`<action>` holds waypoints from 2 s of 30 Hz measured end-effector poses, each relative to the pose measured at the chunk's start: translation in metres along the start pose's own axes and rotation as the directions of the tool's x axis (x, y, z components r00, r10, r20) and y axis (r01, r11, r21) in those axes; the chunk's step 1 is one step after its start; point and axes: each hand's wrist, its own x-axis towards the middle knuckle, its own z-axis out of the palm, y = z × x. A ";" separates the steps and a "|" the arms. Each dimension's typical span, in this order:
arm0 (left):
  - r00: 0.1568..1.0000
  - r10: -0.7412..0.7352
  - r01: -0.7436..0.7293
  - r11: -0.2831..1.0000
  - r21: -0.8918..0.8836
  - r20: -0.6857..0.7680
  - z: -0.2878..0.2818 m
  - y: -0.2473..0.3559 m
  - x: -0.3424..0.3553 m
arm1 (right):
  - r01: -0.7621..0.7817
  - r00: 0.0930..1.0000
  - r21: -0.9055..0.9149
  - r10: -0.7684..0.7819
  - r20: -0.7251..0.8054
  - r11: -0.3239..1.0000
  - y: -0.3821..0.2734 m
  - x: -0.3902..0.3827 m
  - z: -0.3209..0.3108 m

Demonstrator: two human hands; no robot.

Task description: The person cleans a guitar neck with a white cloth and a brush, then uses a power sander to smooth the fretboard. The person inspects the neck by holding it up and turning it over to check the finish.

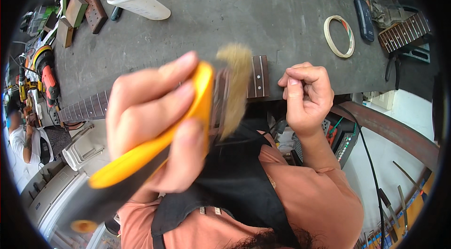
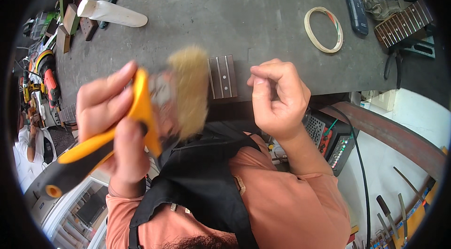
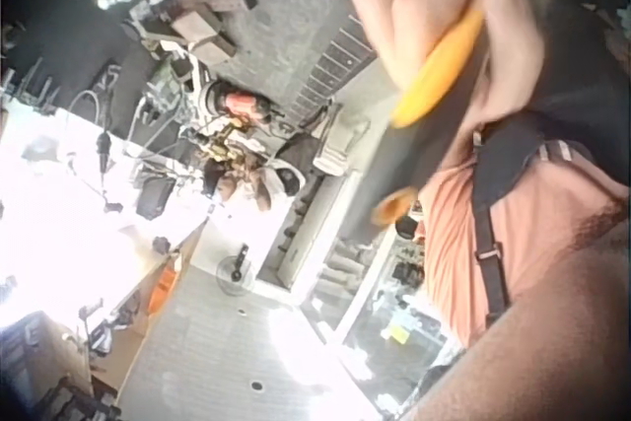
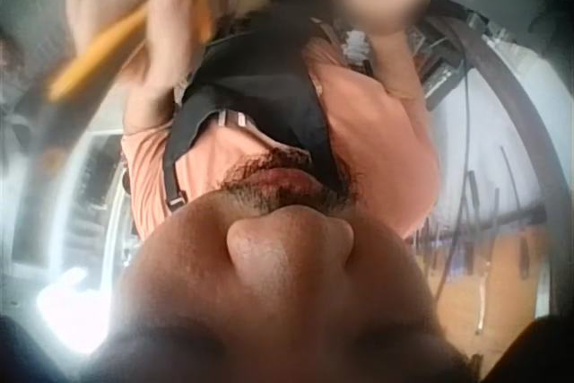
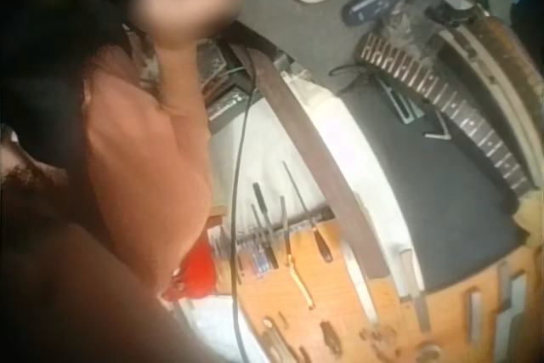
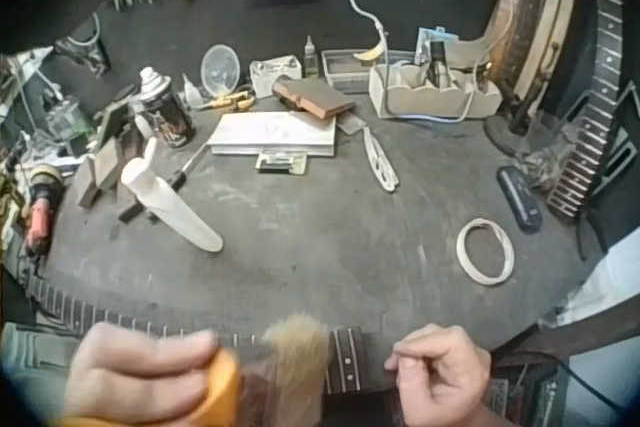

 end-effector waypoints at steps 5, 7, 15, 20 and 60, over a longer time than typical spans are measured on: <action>0.925 -0.159 0.234 0.954 -0.187 0.346 0.005 0.013 0.001 | -0.004 1.000 0.033 0.005 -0.019 0.999 0.004 -0.002 0.001; 0.993 -0.104 0.114 0.979 -0.169 0.062 0.005 0.011 -0.006 | 0.025 1.000 0.012 -0.025 -0.014 1.000 0.004 -0.003 0.001; 0.986 -0.124 0.145 0.968 -0.206 0.111 -0.001 0.028 -0.031 | 0.011 1.000 0.091 -0.009 -0.022 0.996 0.006 -0.003 0.002; 0.998 -0.046 0.048 0.998 -0.028 0.050 0.006 0.022 -0.042 | 0.007 1.000 0.106 -0.006 -0.011 0.994 0.003 -0.002 0.002; 0.754 -0.596 0.006 0.427 -0.904 -0.276 -0.101 0.016 -0.169 | 0.402 0.914 -0.207 -0.403 0.040 0.892 -0.083 0.011 0.058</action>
